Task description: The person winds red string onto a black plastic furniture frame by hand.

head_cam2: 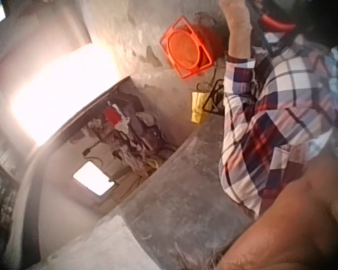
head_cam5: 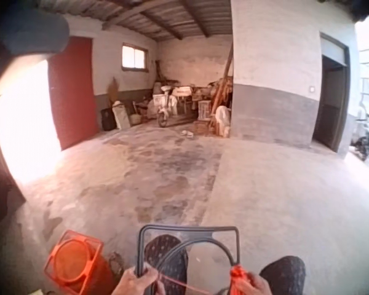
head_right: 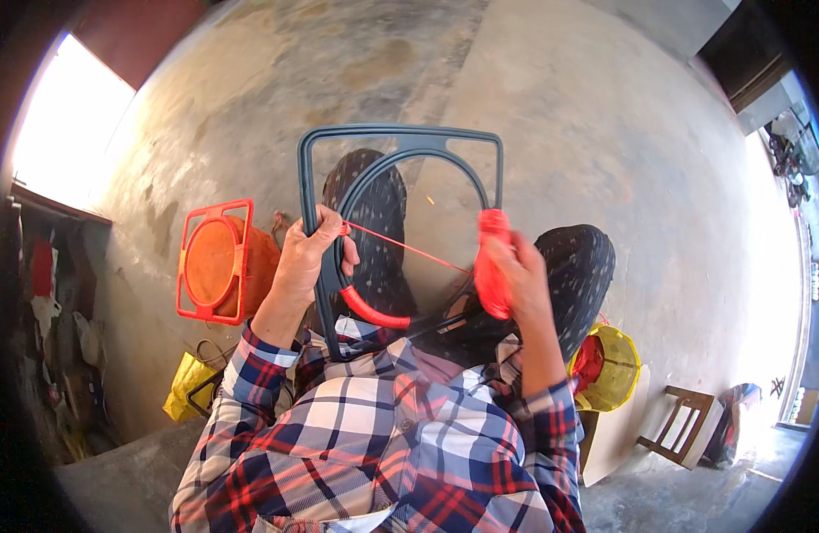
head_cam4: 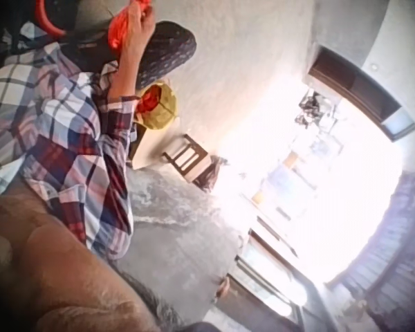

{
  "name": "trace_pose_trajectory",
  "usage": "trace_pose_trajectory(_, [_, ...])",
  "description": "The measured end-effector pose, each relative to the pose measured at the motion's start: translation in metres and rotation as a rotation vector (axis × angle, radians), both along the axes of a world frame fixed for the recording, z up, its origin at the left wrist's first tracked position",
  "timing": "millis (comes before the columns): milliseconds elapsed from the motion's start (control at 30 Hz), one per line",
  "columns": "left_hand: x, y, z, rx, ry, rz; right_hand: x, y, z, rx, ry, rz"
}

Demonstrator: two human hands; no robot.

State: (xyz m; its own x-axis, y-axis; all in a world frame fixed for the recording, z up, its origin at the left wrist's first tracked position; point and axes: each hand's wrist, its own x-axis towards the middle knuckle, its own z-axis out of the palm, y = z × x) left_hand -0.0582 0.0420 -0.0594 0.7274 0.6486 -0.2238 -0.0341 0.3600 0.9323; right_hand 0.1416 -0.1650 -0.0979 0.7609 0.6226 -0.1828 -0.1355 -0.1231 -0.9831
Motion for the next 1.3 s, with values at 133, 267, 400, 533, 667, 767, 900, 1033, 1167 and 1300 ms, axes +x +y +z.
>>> trace_pose_trajectory(133, [0.006,-0.011,0.025,0.031,0.099,-0.114,0.015,0.038,-0.016,-0.396,-0.319,0.254])
trace_pose_trajectory(267, [0.013,-0.030,0.042,0.634,0.185,-0.172,0.007,0.068,0.004,-0.273,-0.426,0.221])
trace_pose_trajectory(400, [0.020,-0.035,0.043,0.639,0.248,-0.252,-0.007,0.073,0.029,0.429,0.303,0.409])
trace_pose_trajectory(533, [0.022,-0.036,0.042,0.628,0.140,-0.175,-0.009,0.053,0.036,0.551,0.432,0.319])
trace_pose_trajectory(667, [0.029,-0.039,0.042,0.775,0.045,-0.103,-0.033,0.047,0.061,0.236,-0.372,0.089])
trace_pose_trajectory(767, [0.034,-0.044,0.038,0.770,-0.033,-0.144,-0.036,0.051,0.075,0.108,-1.032,0.029])
trace_pose_trajectory(900, [0.035,-0.042,0.038,1.073,0.072,-0.117,-0.029,0.050,0.067,0.359,-0.773,-0.044])
trace_pose_trajectory(1033, [0.021,-0.030,0.022,0.995,0.076,0.015,-0.003,0.023,0.084,0.937,0.021,-0.079])
trace_pose_trajectory(1167, [0.008,-0.012,0.013,0.261,0.105,-0.016,0.005,-0.013,0.092,1.206,0.468,0.629])
trace_pose_trajectory(1300, [0.003,-0.002,0.016,0.171,0.123,-0.034,-0.032,-0.045,0.072,1.080,0.641,0.621])
